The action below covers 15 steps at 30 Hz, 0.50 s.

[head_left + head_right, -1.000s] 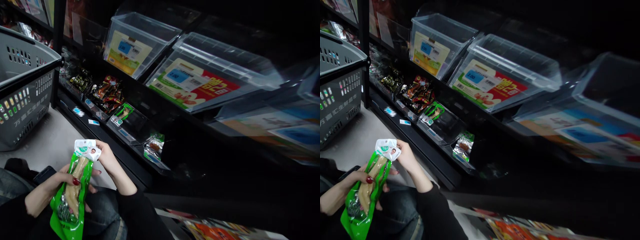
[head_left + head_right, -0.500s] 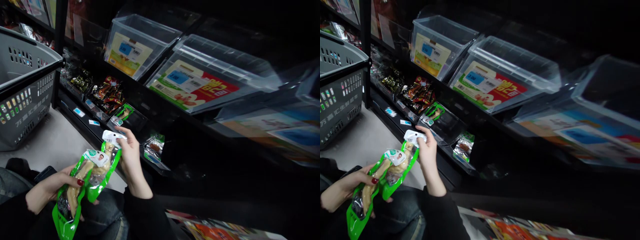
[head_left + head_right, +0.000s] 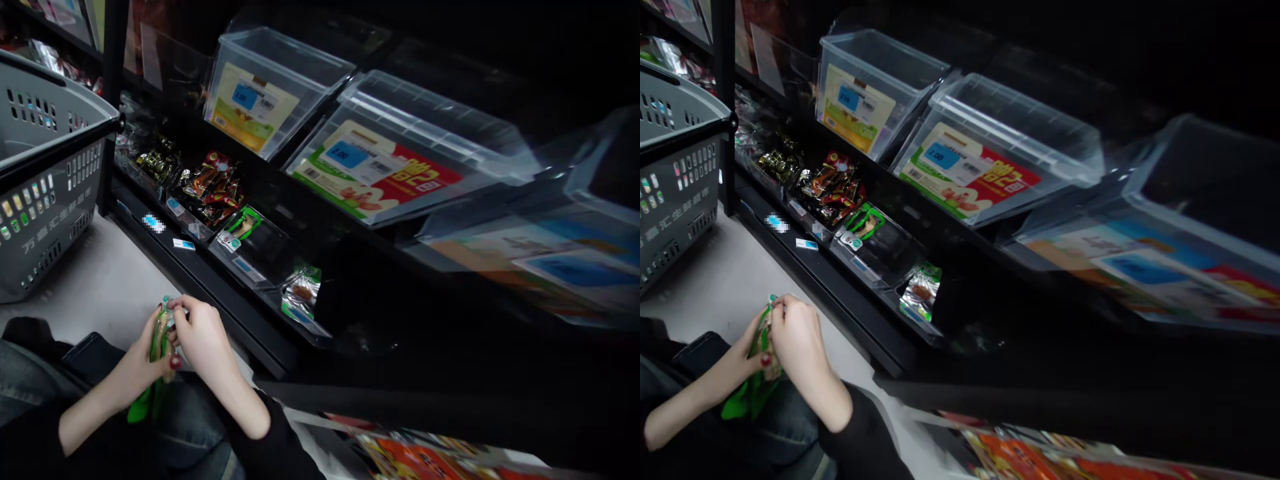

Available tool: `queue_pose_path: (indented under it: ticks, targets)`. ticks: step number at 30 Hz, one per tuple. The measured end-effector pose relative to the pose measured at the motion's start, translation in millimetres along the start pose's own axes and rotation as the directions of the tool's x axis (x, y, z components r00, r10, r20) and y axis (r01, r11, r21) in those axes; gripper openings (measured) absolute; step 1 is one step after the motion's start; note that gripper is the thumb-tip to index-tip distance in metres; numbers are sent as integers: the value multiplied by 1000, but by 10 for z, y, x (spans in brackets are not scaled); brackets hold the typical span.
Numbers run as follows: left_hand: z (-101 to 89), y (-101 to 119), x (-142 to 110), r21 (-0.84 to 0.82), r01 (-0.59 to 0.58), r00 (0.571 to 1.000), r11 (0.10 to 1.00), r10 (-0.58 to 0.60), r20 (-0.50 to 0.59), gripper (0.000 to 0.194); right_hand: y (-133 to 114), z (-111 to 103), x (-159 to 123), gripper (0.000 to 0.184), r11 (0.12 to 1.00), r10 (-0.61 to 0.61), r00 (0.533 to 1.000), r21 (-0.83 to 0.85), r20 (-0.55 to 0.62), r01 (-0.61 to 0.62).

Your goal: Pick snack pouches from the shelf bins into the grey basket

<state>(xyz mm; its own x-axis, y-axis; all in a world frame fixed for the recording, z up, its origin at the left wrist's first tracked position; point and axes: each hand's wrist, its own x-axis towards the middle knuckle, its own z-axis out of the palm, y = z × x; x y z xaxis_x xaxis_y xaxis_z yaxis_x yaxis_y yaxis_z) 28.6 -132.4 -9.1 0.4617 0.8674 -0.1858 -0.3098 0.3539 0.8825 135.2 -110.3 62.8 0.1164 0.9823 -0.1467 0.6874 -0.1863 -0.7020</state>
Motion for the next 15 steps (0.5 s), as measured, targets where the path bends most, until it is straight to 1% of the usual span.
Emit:
queue_pose_path:
  ticks: [1, 2, 3, 4, 5, 6, 7, 8, 9, 10, 11, 12, 13, 15]
  targets:
    - [22, -5, -14, 1, 19, 999, 1000, -19, 31, 80, 22, 29, 29, 21, 990, 53, 996, 130, 74, -62]
    - [35, -10, -21, -11, 68, 996, 998, -67, 60, 86, 48, 34, 61, 20, 960, 87, 985, 253, 148, -122]
    - [39, -14, -23, -32, 126, 989, 992, -123, 76, 86, 75, 17, 93, 20, 924, 91, 975, 348, 201, -158]
    - [36, -13, -21, -60, 186, 980, 981, -180, 89, 81, 101, -19, 125, 20, 904, 72, 974, 399, 216, -155]
    - [26, -4, -19, -100, 249, 965, 963, -238, 111, 73, 128, -69, 156, 21, 911, 36, 982, 399, 187, -110]
    - [12, 16, -18, -149, 314, 945, 938, -293, 147, 63, 155, -128, 188, 21, 939, -9, 993, 344, 121, -34]
    - [-5, 46, -20, -193, 375, 920, 907, -338, 198, 53, 185, -189, 223, 20, 969, -64, 997, 240, 35, 53]
    - [-24, 86, -24, -230, 432, 891, 872, -373, 257, 43, 221, -244, 260, 18, 985, -126, 991, 116, -44, 130]
    - [-43, 131, -31, -252, 488, 857, 836, -403, 321, 35, 261, -289, 299, 16, 983, -183, 979, 6, -88, 185]
    - [-61, 177, -38, -263, 535, 822, 802, -425, 379, 29, 307, -319, 340, 15, 974, -225, 971, -59, -84, 220]
    - [-77, 219, -45, -271, 567, 797, 778, -434, 420, 25, 354, -334, 380, 14, 968, -244, 969, -74, -43, 241]
    - [-89, 253, -50, -278, 585, 781, 762, -437, 446, 24, 401, -335, 416, 15, 968, -245, 969, -51, 22, 246]
    - [-100, 275, -52, -291, 595, 775, 750, -437, 456, 25, 442, -326, 445, 15, 972, -235, 968, -6, 88, 236]
    - [-112, 283, -49, -320, 591, 782, 741, -429, 453, 28, 492, -302, 476, 18, 975, -213, 959, 99, 186, 198]
